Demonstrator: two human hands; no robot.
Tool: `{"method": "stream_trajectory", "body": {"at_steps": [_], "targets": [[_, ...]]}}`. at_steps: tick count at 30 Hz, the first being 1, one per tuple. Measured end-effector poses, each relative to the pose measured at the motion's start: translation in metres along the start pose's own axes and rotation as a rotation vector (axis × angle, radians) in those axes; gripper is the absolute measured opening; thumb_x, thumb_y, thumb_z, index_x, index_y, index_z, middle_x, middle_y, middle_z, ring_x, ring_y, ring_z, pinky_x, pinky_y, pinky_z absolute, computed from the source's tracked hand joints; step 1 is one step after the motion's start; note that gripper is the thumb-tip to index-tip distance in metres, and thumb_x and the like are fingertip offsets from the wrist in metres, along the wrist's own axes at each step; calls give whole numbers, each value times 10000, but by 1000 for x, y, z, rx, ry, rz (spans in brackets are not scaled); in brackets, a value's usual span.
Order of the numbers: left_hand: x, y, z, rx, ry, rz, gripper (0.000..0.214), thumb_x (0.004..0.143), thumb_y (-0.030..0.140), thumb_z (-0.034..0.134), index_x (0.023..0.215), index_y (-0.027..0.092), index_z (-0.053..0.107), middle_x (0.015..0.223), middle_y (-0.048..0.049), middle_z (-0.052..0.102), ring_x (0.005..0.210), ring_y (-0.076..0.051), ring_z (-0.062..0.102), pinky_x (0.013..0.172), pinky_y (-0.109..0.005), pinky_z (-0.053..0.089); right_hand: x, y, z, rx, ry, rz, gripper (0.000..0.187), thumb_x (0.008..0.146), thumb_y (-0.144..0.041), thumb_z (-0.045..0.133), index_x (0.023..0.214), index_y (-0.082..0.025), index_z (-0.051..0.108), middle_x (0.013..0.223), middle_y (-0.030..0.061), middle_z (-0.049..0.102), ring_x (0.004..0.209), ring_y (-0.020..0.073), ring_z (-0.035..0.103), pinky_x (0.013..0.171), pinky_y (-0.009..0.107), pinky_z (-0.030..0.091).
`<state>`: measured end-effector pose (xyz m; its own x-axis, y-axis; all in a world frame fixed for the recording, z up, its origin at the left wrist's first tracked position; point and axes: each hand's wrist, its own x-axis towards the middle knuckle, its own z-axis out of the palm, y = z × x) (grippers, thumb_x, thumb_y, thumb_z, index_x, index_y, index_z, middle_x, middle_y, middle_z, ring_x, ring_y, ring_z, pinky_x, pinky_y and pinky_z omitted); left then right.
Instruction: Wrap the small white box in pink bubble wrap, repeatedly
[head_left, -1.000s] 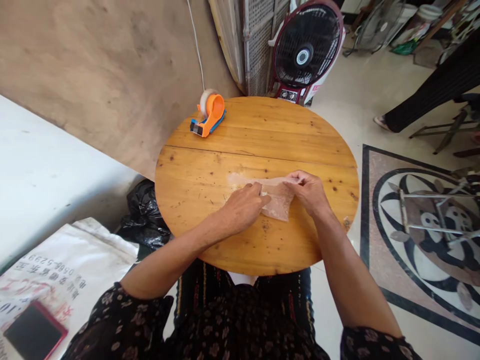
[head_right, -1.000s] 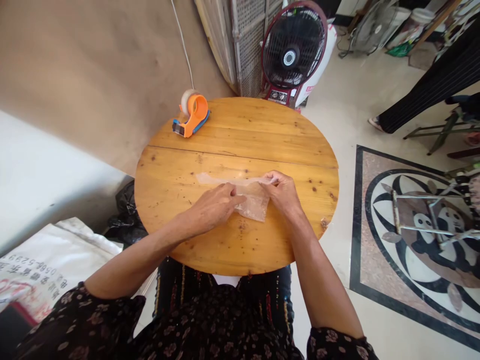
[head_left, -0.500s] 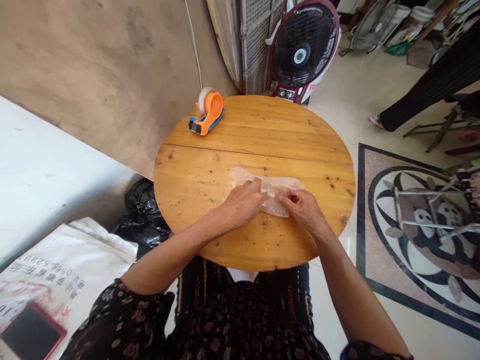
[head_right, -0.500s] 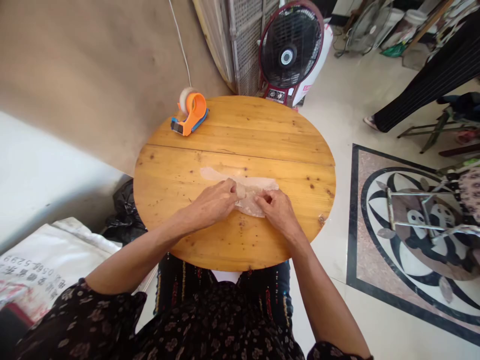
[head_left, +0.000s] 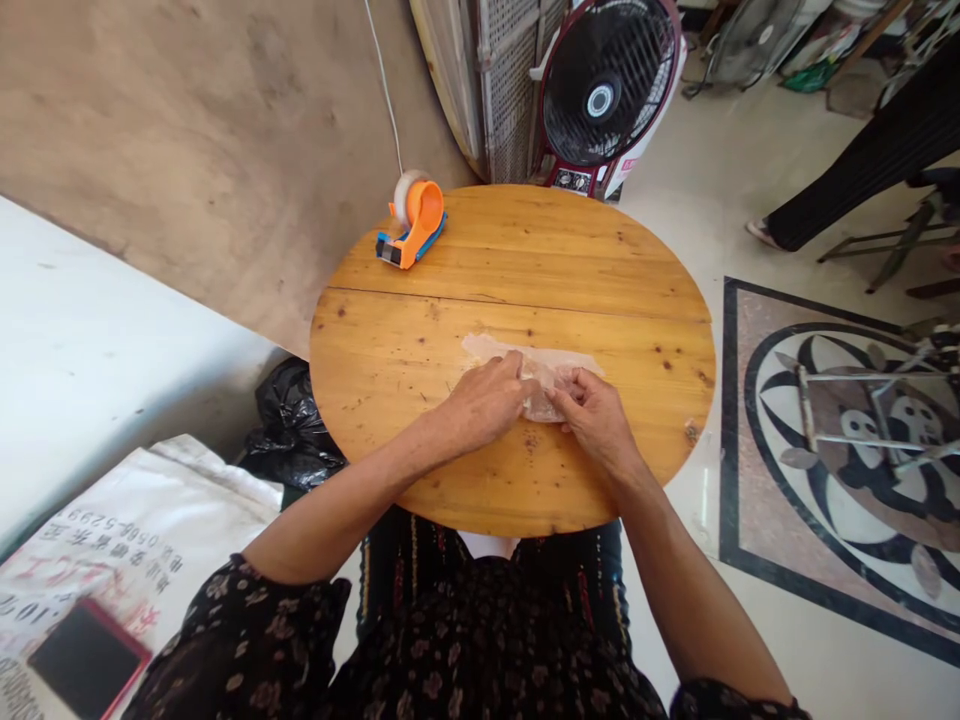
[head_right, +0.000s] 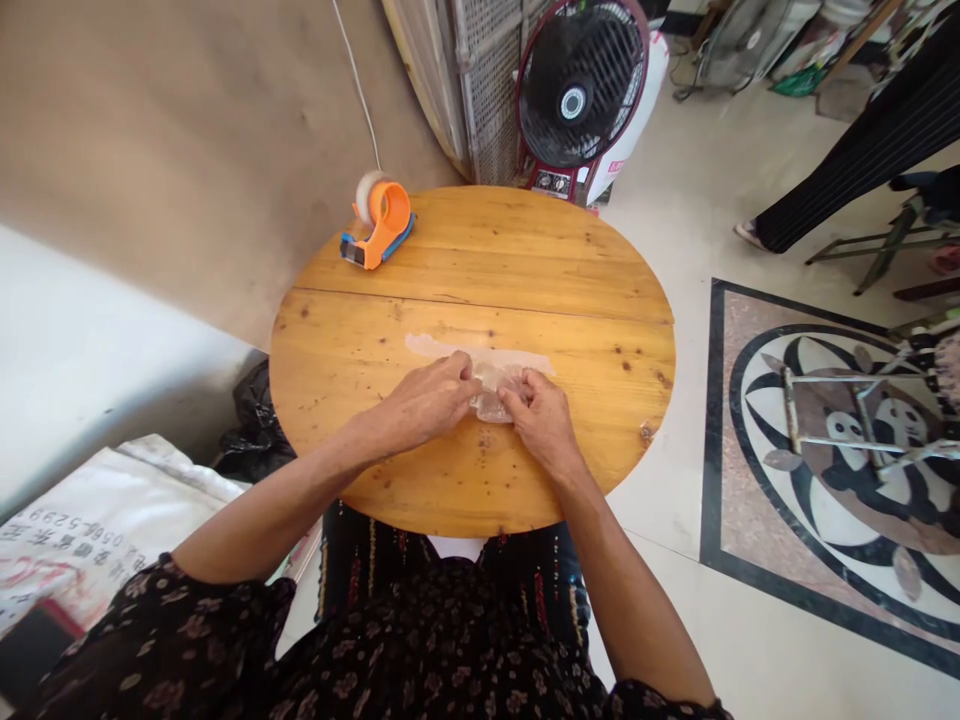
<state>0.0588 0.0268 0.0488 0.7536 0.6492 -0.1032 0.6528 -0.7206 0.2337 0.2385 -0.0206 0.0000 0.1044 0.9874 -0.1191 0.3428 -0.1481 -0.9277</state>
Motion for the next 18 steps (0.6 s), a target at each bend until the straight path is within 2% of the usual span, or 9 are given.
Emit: {"method": "stream_trajectory", "body": {"at_steps": [3,7,12,18], "targets": [[0,0,-2,-12,-14,-21,257,881,165,408,1034,163,615,1005,-111,534,872,-228,548,715,-326,462,-1,-6,7,183,-12,76,252,772,-431,633,865,-206,566,704,-8,629,523,127,528,422,240,425],[-2,-1,-2,-86,23,-42,270,878,157,406,1117,164,530,993,-86,544,867,-206,553,736,-307,467,0,-15,15,311,22,116,281,732,-439,670,831,-206,548,683,-13,632,518,121,544,407,229,448],[-6,-4,4,-151,107,-78,402,867,149,414,1264,210,424,1043,-69,546,932,-203,560,785,-307,476,5,-20,20,345,12,89,268,736,-415,668,841,-192,566,641,-23,621,487,107,550,397,210,447],[-8,-9,14,-263,190,-75,547,863,136,407,1399,207,325,1036,-63,565,963,-190,557,851,-310,469,10,-28,25,310,-7,66,262,729,-382,684,854,-179,575,581,-48,586,445,106,558,390,212,457]]}}
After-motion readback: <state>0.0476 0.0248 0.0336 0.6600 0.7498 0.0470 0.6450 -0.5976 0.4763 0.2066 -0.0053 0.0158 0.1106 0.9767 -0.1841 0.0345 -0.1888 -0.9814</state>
